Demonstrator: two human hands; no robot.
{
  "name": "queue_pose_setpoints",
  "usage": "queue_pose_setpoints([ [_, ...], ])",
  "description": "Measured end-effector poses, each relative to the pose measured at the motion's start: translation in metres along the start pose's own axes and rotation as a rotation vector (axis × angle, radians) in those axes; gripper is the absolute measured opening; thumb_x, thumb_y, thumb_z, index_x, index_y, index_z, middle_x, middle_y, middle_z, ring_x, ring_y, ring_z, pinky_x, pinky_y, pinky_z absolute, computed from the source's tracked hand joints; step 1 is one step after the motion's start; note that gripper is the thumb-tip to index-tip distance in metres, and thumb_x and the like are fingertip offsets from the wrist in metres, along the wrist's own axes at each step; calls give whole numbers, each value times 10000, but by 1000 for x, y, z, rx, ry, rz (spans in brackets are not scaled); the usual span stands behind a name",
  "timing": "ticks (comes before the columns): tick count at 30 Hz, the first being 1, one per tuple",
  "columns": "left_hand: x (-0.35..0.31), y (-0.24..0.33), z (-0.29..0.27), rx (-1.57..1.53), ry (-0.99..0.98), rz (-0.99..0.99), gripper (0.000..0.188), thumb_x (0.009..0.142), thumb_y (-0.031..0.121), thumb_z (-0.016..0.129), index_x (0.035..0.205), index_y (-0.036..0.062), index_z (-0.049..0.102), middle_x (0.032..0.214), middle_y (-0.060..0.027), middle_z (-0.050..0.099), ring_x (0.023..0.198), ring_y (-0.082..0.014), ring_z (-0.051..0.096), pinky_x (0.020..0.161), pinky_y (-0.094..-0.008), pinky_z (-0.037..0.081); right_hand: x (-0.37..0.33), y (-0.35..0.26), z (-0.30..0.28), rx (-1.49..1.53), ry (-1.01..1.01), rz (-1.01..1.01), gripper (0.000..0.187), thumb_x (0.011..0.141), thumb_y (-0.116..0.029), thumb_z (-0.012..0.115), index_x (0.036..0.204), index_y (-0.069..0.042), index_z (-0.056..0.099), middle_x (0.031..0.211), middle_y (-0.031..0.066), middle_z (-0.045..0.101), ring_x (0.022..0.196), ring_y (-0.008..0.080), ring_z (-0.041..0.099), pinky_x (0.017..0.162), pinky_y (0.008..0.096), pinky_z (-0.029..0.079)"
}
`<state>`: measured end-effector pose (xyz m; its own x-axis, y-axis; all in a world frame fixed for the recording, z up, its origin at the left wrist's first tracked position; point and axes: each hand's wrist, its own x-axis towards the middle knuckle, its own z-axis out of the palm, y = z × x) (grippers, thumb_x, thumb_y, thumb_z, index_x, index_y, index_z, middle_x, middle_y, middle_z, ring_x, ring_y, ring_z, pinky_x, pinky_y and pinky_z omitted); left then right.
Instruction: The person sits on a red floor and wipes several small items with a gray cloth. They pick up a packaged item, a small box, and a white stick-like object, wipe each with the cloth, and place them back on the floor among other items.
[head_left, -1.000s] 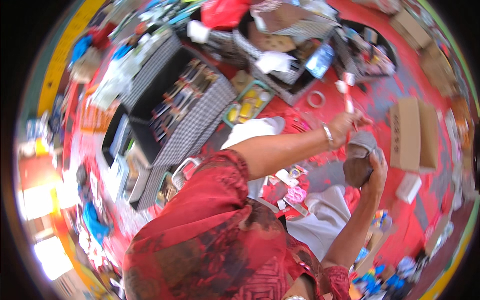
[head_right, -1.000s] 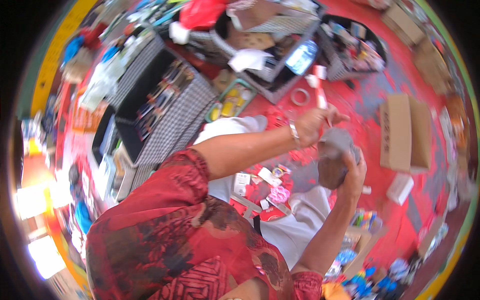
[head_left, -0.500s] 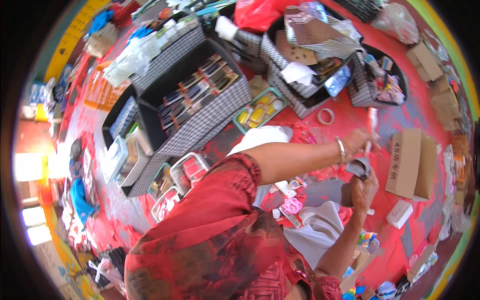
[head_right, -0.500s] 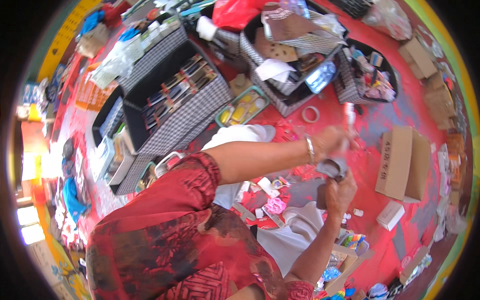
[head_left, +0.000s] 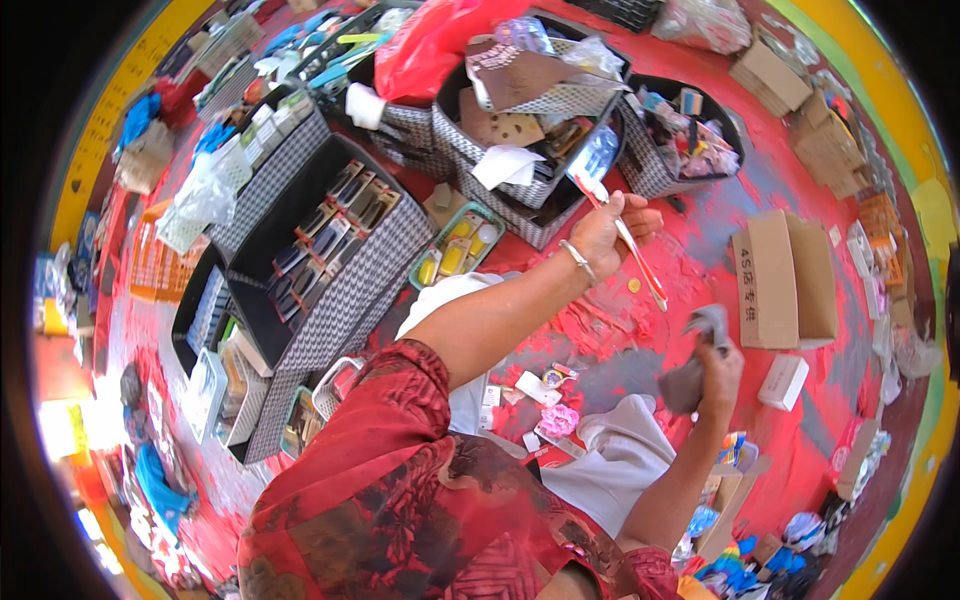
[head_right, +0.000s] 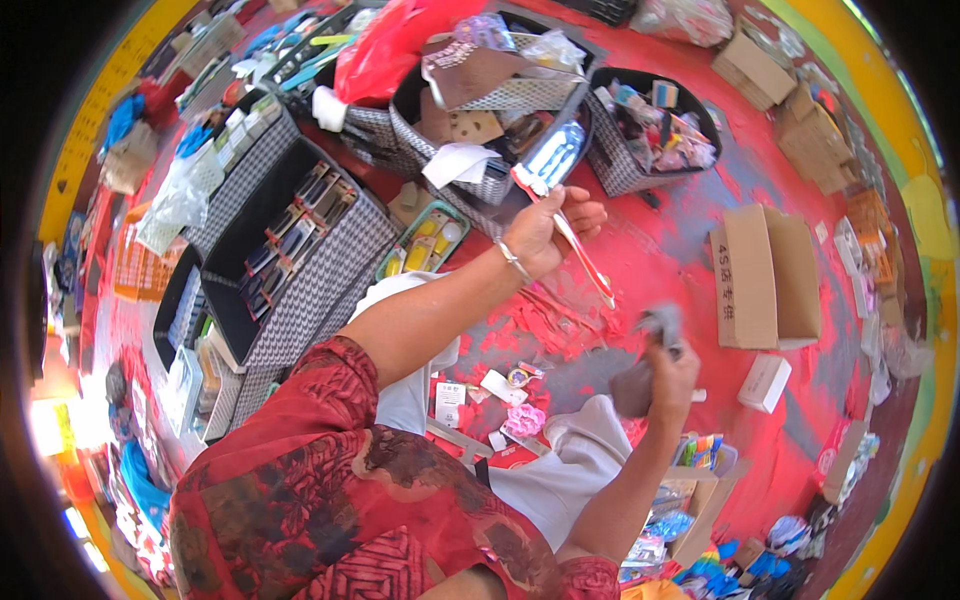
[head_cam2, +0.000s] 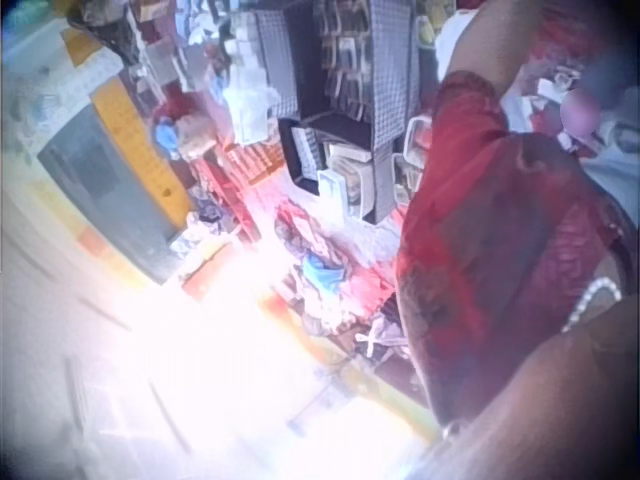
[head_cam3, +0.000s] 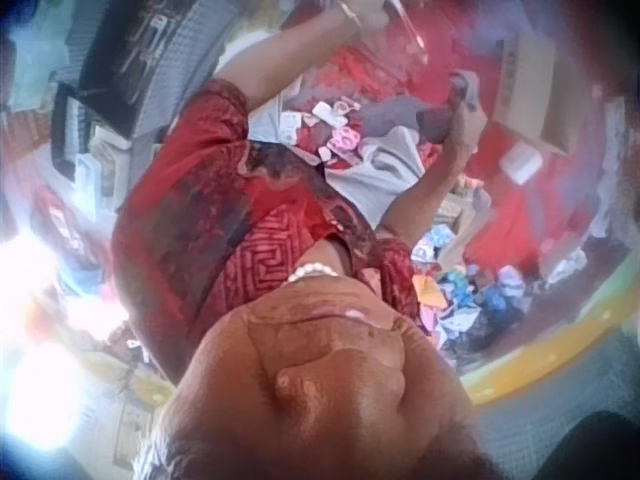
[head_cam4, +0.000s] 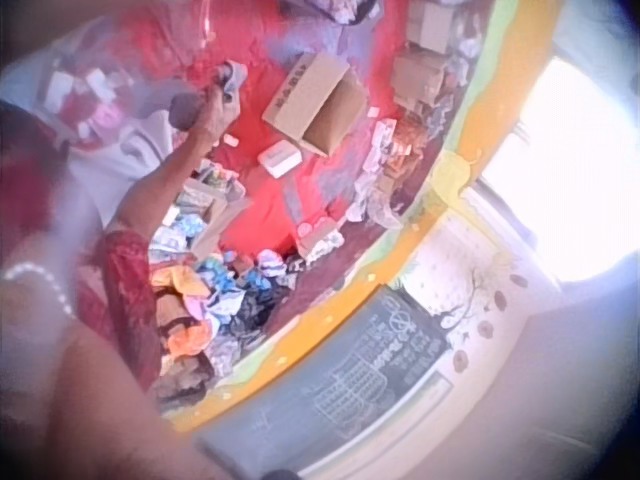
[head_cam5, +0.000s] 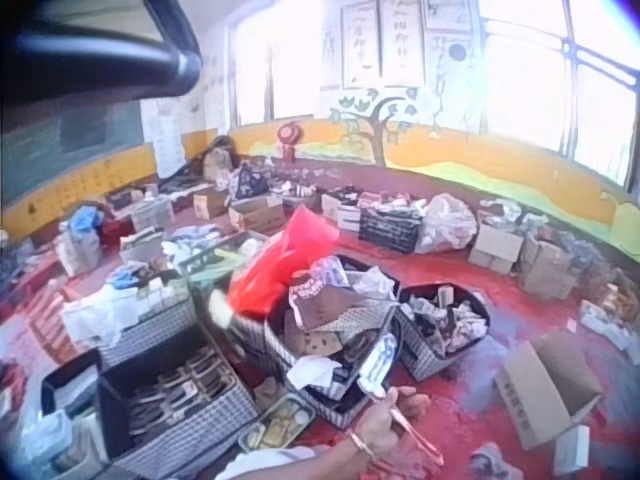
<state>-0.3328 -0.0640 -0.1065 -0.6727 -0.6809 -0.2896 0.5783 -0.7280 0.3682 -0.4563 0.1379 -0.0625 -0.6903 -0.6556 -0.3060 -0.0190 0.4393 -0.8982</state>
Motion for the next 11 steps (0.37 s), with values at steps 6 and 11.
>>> queue_pose_setpoints([
  [6,-14,-14,14,37,-345,-197,367,935,269,323,1251,97,390,1318,-55,409,1230,-182,359,975,-396,303,21,2,-21,799,155,-9,195,832,-183,550,946,-28,579,827,57,576,684,150,563,619,283,467],
  [11,-14,-39,15,352,-470,-220,488,911,359,374,1340,139,296,1380,-59,317,1308,-169,204,1032,-396,174,15,-12,20,648,-106,23,441,790,-394,592,994,-12,509,847,151,611,661,221,603,630,348,500],
])
